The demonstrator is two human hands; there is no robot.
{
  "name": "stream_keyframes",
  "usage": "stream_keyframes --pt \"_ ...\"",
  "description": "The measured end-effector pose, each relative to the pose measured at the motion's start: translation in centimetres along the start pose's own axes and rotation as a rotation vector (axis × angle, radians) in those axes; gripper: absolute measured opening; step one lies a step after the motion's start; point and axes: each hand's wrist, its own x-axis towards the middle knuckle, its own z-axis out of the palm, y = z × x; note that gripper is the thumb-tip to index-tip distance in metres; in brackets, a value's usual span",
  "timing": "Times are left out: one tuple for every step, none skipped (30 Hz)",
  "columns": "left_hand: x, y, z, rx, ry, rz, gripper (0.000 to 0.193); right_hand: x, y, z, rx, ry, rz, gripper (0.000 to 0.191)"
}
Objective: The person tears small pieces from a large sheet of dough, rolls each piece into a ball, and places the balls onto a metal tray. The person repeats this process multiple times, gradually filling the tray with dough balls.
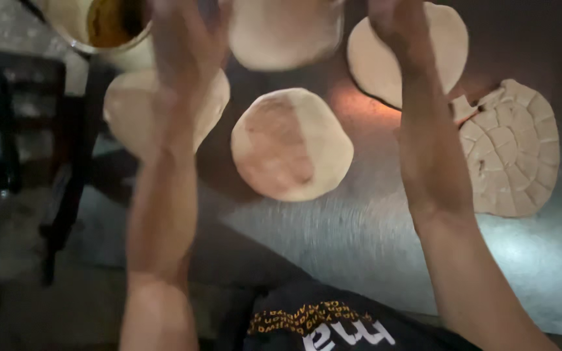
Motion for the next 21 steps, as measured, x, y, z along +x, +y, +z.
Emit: stream_keyframes --pt "-1.1 -0.4 2.4 -0.027 0.070 0.066 0.029 -1.6 1.9 0.5 0.020 0.014 -0.027 0.039" --pt "-3.1 -0.4 4.5 -0.076 -0.156 -0.030 0.038 -3.9 3.6 1.0 0.064 0.031 -0.042 0.039" --pt "-5.1 -0.5 6.2 -0.042 -0.267 -0.124 0.056 -6.7 4.8 2.0 0.090 0.038 -0.041 0.040" --pt "-7.3 -0.6 7.6 -0.050 -0.315 -0.192 0.062 -9.7 5.6 3.0 0.105 0.034 -0.027 0.040" --pt "-9.3 -0.8 8.7 -0.063 -0.366 -0.260 0.068 -12.7 5.9 4.3 0.036 -0.002 0.036 0.046" --pt "-11.1 -1.1 9.8 -0.009 -0.375 -0.312 0.070 -15.2 5.8 5.6 -0.034 -0.034 0.094 0.051" --pt "-12.5 -1.2 10.6 0.046 -0.380 -0.362 0.072 -17.1 5.6 7.2 -0.135 -0.067 -0.004 0.058" --pt "-13.5 -1.5 11.1 0.104 -0.387 -0.416 0.074 -18.7 5.1 8.7 -0.233 -0.107 -0.101 0.064" --pt "-14.1 -1.5 11.5 0.036 -0.390 -0.544 0.075 -19.9 4.7 10.3 -0.341 -0.136 -0.043 0.073" --pt "-14.3 -1.6 11.7 -0.031 -0.387 -0.670 0.077 -20.5 4.3 11.4 -0.448 -0.163 0.010 0.083" --pt "-14.3 -1.7 12.0 -0.097 -0.379 -0.797 0.078 -20.9 4.1 12.1 -0.399 -0.152 0.004 0.077" --pt "-14.0 -1.7 12.0 -0.063 -0.487 -0.804 0.068 -21.2 4.1 12.8 -0.347 -0.139 -0.008 0.071" --pt "-13.7 -1.8 12.1 -0.023 -0.592 -0.803 0.058 -21.3 4.1 13.0 -0.292 -0.120 -0.022 0.066" --pt "-13.4 -1.8 12.1 0.012 -0.700 -0.796 0.050 -21.3 4.1 13.1 -0.223 -0.106 -0.068 0.057" --pt "-13.3 -2.0 12.1 0.024 -0.619 -0.620 0.046 -21.3 4.0 12.9 -0.163 -0.095 -0.110 0.049" --pt "-13.3 -2.1 12.1 0.035 -0.537 -0.444 0.041 -21.3 3.8 12.5 -0.101 -0.085 -0.149 0.041" --pt "-13.6 -2.3 11.9 0.050 -0.452 -0.268 0.037 -21.3 3.3 12.0 -0.056 -0.113 -0.086 0.037" --pt "-13.9 -2.6 11.7 -0.044 -0.485 -0.251 0.036 -21.2 2.7 11.4 -0.007 -0.140 -0.025 0.032" --pt "-14.3 -2.7 11.3 -0.138 -0.521 -0.236 0.034 -21.1 1.8 10.7 0.044 -0.172 0.039 0.029" --pt "-14.5 -2.8 10.8 -0.228 -0.559 -0.225 0.033 -21.0 0.7 10.0 0.079 -0.215 0.102 0.028" --pt "-14.2 -2.4 9.9 -0.252 -0.672 -0.310 0.034 -21.0 -0.4 9.3 0.117 -0.255 0.164 0.028"
